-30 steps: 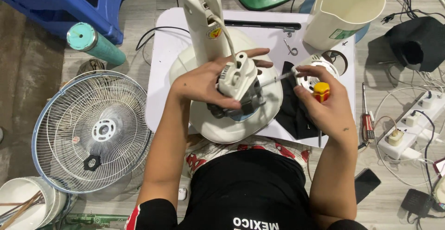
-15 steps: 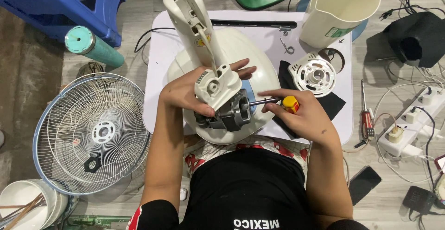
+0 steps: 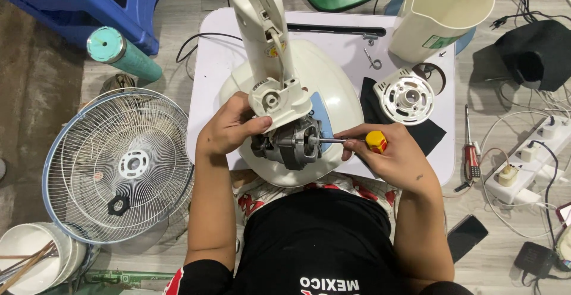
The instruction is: Repairing an electric fan by disassembling and reassembling the motor housing using a screwdriver.
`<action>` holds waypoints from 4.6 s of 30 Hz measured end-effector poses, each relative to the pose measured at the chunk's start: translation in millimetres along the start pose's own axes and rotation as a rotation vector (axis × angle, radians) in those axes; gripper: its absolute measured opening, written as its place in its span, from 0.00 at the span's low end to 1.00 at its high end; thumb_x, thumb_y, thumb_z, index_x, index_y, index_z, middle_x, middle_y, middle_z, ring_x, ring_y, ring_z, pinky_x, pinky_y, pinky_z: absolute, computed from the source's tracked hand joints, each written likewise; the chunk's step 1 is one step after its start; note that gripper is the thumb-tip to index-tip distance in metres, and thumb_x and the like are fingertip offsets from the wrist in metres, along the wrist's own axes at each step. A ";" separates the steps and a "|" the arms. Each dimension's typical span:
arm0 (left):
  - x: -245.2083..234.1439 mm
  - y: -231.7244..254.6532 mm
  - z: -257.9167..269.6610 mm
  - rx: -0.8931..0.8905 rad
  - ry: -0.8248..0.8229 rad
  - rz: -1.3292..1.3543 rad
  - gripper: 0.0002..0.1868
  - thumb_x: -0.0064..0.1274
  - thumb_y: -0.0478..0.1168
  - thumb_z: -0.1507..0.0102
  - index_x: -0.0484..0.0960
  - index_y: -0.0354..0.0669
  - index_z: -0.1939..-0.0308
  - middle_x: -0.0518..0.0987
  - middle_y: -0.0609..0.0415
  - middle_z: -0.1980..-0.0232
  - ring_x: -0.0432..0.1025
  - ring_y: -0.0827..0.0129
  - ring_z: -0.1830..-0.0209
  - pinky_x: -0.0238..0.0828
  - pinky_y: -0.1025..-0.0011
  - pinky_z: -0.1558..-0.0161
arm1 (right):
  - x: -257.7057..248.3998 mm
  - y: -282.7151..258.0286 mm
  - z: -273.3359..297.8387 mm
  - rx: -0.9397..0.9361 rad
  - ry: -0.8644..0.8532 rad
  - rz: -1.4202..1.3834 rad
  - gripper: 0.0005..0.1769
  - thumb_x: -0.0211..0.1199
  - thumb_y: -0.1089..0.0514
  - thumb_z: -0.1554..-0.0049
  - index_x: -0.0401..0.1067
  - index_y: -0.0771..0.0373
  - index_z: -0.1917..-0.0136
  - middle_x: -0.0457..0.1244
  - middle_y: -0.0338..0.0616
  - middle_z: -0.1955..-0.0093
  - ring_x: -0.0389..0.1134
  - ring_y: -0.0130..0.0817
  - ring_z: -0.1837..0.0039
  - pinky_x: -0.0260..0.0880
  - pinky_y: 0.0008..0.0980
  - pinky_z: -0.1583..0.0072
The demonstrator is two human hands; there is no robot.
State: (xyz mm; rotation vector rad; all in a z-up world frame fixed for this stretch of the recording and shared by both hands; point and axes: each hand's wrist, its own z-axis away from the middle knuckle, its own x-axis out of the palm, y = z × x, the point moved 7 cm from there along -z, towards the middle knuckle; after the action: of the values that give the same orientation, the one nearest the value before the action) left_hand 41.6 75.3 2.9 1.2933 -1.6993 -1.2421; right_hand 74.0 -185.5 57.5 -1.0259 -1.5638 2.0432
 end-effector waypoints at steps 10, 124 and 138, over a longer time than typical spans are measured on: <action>4.4 -10.2 -6.5 0.052 0.019 0.101 0.09 0.53 0.38 0.33 0.84 0.35 0.57 0.76 0.56 0.69 0.64 0.77 0.70 0.66 0.72 0.67 | -10.7 -28.4 21.4 -0.094 0.097 0.100 0.11 0.63 0.63 0.43 0.81 0.64 0.48 0.73 0.46 0.72 0.68 0.30 0.69 0.69 0.30 0.59; -31.6 -42.9 86.7 -0.237 0.779 -0.777 0.33 0.42 0.53 0.28 0.61 0.50 0.20 0.44 0.43 0.15 0.40 0.44 0.15 0.40 0.49 0.19 | 68.6 50.5 -31.4 0.139 -0.001 0.745 0.59 0.75 0.63 0.54 0.46 0.67 0.17 0.37 0.80 0.19 0.67 0.80 0.43 0.74 0.67 0.49; -23.7 -37.8 85.5 -0.237 0.796 -0.923 0.36 0.47 0.37 0.31 0.58 0.49 0.18 0.36 0.41 0.15 0.31 0.39 0.15 0.35 0.44 0.19 | 55.5 45.1 -88.2 0.149 0.046 0.805 0.48 0.61 0.79 0.53 0.55 0.70 0.20 0.51 0.59 0.19 0.70 0.74 0.43 0.73 0.68 0.48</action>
State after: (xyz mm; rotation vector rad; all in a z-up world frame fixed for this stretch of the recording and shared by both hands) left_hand -15.6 120.5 -60.1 2.1227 -0.3583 -1.0738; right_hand 107.7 -103.4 -13.2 -1.8291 -1.0232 2.5400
